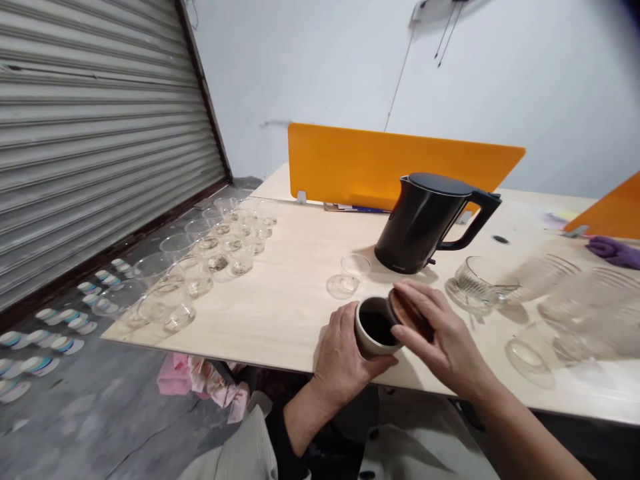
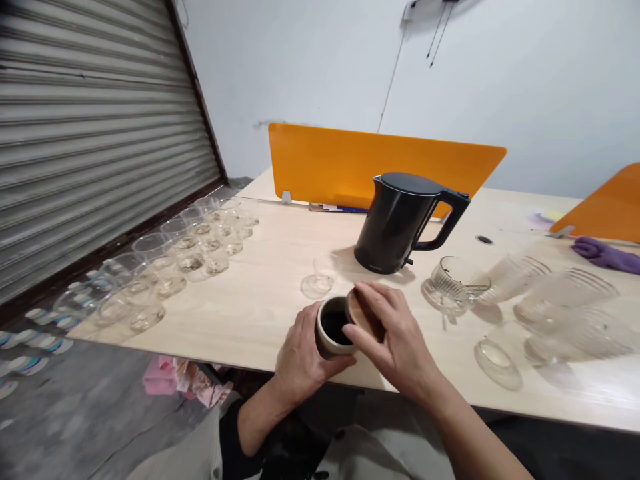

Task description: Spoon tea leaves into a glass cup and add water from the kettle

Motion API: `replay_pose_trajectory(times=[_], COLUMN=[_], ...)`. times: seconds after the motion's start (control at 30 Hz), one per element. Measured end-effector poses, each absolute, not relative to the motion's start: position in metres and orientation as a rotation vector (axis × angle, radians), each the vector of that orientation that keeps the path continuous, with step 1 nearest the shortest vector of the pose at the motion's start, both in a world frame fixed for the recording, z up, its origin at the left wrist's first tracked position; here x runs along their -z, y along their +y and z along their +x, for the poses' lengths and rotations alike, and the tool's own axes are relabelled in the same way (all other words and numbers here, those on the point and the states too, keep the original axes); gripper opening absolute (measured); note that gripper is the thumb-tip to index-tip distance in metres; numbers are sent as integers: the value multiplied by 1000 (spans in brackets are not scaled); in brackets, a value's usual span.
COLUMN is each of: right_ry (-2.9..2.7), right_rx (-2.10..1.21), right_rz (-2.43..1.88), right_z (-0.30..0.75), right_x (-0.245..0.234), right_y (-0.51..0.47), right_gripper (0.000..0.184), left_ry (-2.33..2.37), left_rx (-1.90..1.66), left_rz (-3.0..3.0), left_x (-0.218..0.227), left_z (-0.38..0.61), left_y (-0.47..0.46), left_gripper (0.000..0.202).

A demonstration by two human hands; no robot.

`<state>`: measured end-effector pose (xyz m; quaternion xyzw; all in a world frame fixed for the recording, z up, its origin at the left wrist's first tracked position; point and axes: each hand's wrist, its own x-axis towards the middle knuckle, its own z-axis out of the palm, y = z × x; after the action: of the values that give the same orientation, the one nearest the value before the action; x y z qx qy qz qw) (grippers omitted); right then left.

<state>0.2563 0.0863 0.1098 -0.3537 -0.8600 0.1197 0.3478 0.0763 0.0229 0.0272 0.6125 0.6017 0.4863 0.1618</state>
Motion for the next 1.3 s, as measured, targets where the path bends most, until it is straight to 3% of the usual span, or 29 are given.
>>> replay_pose_trajectory(times=[0.4,0.77,0.93,1.1,1.3], right_ry=[-2618,-2591,-2575,-2457,-2250], right_rx=[133,139,26,-13,232], right_rz=[-865,-927,-878,-834,-812], right_z=[228,219,223,237,237], right_x=[-113,-95,-94,-108,-165], right_y=[80,77,82,97,137], right_gripper=[67,60,67,61,63], left_ry=[1782,1763,1647,1622,1587], left_rx=[-1513,-1447,-1478,-1401,-1326], left_rz=[1858,1891,1857,1759,1726], left_x=[-21,-27,-22,-19,-28], left_z=[81,80,76,66,62], left_y=[28,28,28,25,24], left_gripper=[85,72,89,113,98])
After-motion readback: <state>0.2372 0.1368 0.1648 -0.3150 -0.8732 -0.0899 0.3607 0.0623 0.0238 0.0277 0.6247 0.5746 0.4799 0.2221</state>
